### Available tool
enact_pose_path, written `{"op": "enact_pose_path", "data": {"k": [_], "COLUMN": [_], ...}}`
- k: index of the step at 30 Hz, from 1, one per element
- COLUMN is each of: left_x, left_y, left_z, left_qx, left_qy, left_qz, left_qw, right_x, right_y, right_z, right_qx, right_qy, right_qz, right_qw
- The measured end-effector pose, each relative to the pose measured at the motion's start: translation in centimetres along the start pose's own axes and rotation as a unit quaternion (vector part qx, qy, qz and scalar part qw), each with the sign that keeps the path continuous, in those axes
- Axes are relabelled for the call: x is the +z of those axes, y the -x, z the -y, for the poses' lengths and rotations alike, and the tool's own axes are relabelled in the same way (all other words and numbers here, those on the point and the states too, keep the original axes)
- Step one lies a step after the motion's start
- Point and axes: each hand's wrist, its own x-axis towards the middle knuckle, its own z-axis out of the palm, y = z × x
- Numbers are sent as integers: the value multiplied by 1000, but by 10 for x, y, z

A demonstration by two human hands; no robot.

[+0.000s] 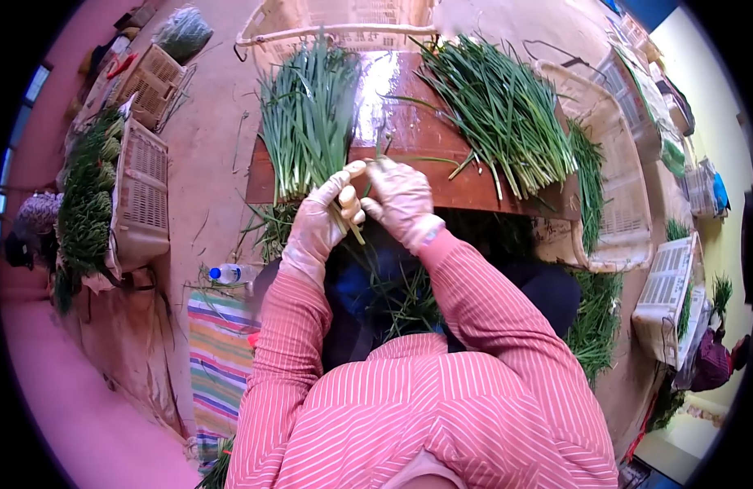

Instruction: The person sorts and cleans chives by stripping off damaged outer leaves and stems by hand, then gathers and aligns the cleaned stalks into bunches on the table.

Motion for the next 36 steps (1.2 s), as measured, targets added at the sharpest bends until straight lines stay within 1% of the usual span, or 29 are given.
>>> {"op": "enact_pose_path", "data": {"k": [2, 4, 5, 6, 7, 8, 9, 10, 11, 12, 13, 14, 15, 16, 17, 18, 19, 20, 21, 22, 24, 26, 28, 29, 30, 32, 34, 36], "left_x": [-3, -3, -3, -3, -2, -3, -2, 1, 6, 5, 10, 16, 15, 14, 9, 9, 8, 7, 7, 7, 6, 6, 4, 4, 8, 13, 16, 12], "left_y": [-2, -1, 0, -1, -1, -3, -5, -8, -13, -19, -21, -21, -25, -29, -33, -34, -34, -32, -31, -30, -29, -30, -32, -32, -30, -27, -23, -23], "left_z": [2, 2, 2, 3, 5, 8, 11, 17, 24, 30, 35, 40, 47, 55, 63, 67, 69, 71, 71, 71, 73, 75, 77, 78, 77, 76, 76, 81], "left_qx": [0, -6, -11, -16, -22, -29, -35, -42, -50, -69, -81, -92, -102, -99, -106, -112, -114, -113, -111, -111, -103, -109, -104, -104, -107, -109, -137, -142], "left_qy": [16, 8, 5, 2, -12, -32, -41, -49, -39, -23, -7, 9, 24, 22, 29, 35, 35, -1, -37, -38, -28, -21, 4, 4, 7, 9, -21, -33], "left_qz": [17, 12, 18, 23, 19, 37, 34, 33, 7, 11, 10, 7, 24, 13, 27, 41, 42, 42, 42, 42, 71, 77, 113, 113, 109, 106, 86, 90], "left_qw": [1000, 1000, 1000, 1000, 1000, 998, 998, 997, 998, 997, 997, 996, 994, 995, 994, 992, 992, 993, 992, 992, 992, 991, 988, 988, 988, 988, 987, 985], "right_x": [32, 34, 31, 21, 6, -12, -31, -57, -68, -90, -91, -91, -87, -82, -66, -56, -57, -60, -63, -63, -62, -58, -60, -64, -62, -54, -51, -55], "right_y": [-20, -6, 8, 22, 37, 56, 75, 85, 95, 90, 92, 95, 92, 86, 85, 85, 86, 86, 87, 88, 91, 92, 84, 79, 79, 81, 80, 77], "right_z": [-9, -22, -33, -41, -51, -67, -79, -81, -88, -79, -74, -65, -47, -29, -18, -13, -14, -14, -13, -13, -14, -12, -8, -3, -5, -11, -12, -13], "right_qx": [-108, -107, -102, -60, -5, 42, 74, 141, 161, 209, 189, 165, 194, 216, 273, 320, 346, 369, 391, 391, 393, 393, 417, 411, 411, 385, 374, 357], "right_qy": [8, 4, 18, 33, 61, 69, 145, 234, 300, 217, 82, -55, -193, -328, -462, -584, -575, -566, -612, -612, -586, -593, -624, -601, -601, -620, -639, -626], "right_qz": [106, 167, 132, 106, 123, 126, 122, 173, 206, 233, 163, 88, 99, 103, 123, 139, 189, 240, 235, 234, 212, 195, 218, 240, 241, 265, 255, 311], "right_qw": [989, 980, 986, 992, 991, 989, 979, 946, 918, 925, 965, 981, 957, 914, 835, 733, 717, 697, 646, 646, 676, 675, 624, 642, 642, 630, 622, 620]}}
